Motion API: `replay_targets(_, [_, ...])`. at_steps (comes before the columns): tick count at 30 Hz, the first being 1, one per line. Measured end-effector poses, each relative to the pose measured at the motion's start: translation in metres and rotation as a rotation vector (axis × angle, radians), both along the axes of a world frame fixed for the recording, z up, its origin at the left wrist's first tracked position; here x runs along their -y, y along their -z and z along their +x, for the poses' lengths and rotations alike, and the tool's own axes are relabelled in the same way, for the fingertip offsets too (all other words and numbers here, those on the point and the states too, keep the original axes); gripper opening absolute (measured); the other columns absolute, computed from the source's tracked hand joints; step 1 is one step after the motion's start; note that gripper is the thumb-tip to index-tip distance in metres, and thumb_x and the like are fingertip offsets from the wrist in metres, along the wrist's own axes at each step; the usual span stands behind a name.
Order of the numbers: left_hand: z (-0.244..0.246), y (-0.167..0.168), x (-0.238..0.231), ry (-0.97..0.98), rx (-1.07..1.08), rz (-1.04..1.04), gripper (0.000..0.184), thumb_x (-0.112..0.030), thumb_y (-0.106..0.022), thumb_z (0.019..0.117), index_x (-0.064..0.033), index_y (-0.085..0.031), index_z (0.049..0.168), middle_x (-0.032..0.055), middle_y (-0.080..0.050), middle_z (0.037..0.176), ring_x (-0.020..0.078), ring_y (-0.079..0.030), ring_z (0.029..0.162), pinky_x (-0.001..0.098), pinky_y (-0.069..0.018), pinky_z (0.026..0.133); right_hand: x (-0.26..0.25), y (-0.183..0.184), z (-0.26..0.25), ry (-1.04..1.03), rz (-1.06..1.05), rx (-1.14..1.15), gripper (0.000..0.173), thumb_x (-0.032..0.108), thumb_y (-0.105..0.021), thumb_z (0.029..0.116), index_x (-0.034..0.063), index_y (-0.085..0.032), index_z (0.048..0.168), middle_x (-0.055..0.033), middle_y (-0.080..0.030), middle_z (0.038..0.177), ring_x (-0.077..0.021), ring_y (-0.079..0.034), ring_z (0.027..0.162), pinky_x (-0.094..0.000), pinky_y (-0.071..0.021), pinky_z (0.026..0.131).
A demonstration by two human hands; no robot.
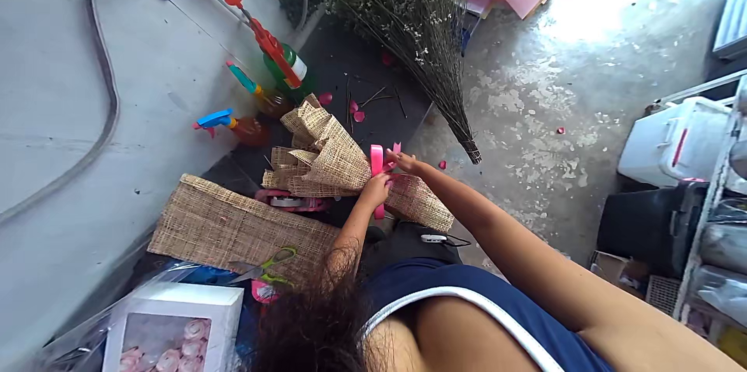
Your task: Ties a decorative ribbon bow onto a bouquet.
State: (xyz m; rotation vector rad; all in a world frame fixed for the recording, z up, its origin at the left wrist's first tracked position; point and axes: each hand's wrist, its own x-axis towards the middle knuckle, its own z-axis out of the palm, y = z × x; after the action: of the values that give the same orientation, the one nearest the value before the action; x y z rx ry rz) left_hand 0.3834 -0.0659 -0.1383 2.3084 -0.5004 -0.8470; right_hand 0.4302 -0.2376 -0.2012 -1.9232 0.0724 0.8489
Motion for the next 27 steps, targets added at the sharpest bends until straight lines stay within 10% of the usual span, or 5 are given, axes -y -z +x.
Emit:
replay_targets(4, [-0.003, 0.001, 0.008, -0.115, 0.044, 0.03, 0.024, -0.005, -0.06, 0.1007, 0.0016, -0.07, 0.121, 0.0225, -0.068, 0.125, 0.0375, -0.064, 0.12, 0.0529, -0.047, 0.107, 0.019, -0.002, -0.001, -0.189, -0.167, 0.206, 0.032, 0.027, -0.058, 0.1049, 0.0033, -0.072, 0.12, -0.0187, -0.065, 0.132, -0.0451, -0.043, 0.138, -0.0771, -0.02, 0.107])
replay_targets(10, [-0.006, -0.005, 0.021, -0.362, 0.019, 0.155, 0.053, -0.008, -0.07, 0.0945, 0.0047, -0.044, 0.139, 0.0297, -0.068, 0.112, 0.0472, -0.067, 0.108, 0.0612, -0.0516, 0.094, 0.024, -0.058, -0.007, -0.215, -0.046, 0.086, 0.039, 0.023, -0.05, 0.1083, -0.0112, -0.069, 0.103, -0.0289, -0.067, 0.107, -0.0418, -0.061, 0.107, -0.0663, -0.0356, 0.101])
replay_targets(15, [-0.002, -0.001, 0.023, -0.424, 0.01, 0.075, 0.051, -0.007, -0.062, 0.0989, 0.0075, -0.039, 0.143, 0.0274, -0.067, 0.117, 0.0429, -0.066, 0.111, 0.0578, -0.0504, 0.098, 0.02, -0.045, -0.027, -0.328, -0.118, 0.244, 0.022, 0.02, -0.072, 0.095, 0.0008, -0.076, 0.105, -0.0195, -0.073, 0.107, -0.0401, -0.064, 0.112, -0.0743, -0.0299, 0.105])
replay_targets(19, [-0.007, -0.008, 0.019, -0.48, 0.015, -0.019, 0.054, 0.001, -0.057, 0.0984, 0.0038, -0.035, 0.148, 0.0242, -0.069, 0.119, 0.0417, -0.067, 0.111, 0.0573, -0.0518, 0.097, 0.009, -0.037, -0.038, -0.098, -0.167, 0.283, 0.011, 0.006, -0.073, 0.0874, 0.0026, -0.078, 0.096, -0.0184, -0.075, 0.096, -0.0389, -0.07, 0.099, -0.0655, -0.0487, 0.094])
replay_targets(27, [-0.023, -0.018, 0.014, -0.546, 0.069, -0.125, 0.067, 0.013, -0.069, 0.0853, -0.0025, -0.042, 0.145, 0.0212, -0.07, 0.116, 0.0384, -0.071, 0.097, 0.054, -0.0587, 0.082, -0.021, -0.061, -0.053, 0.035, -0.238, 0.255, 0.027, 0.003, -0.059, 0.0964, -0.001, -0.062, 0.123, -0.025, -0.07, 0.105, -0.0445, -0.069, 0.101, -0.0648, -0.0526, 0.086])
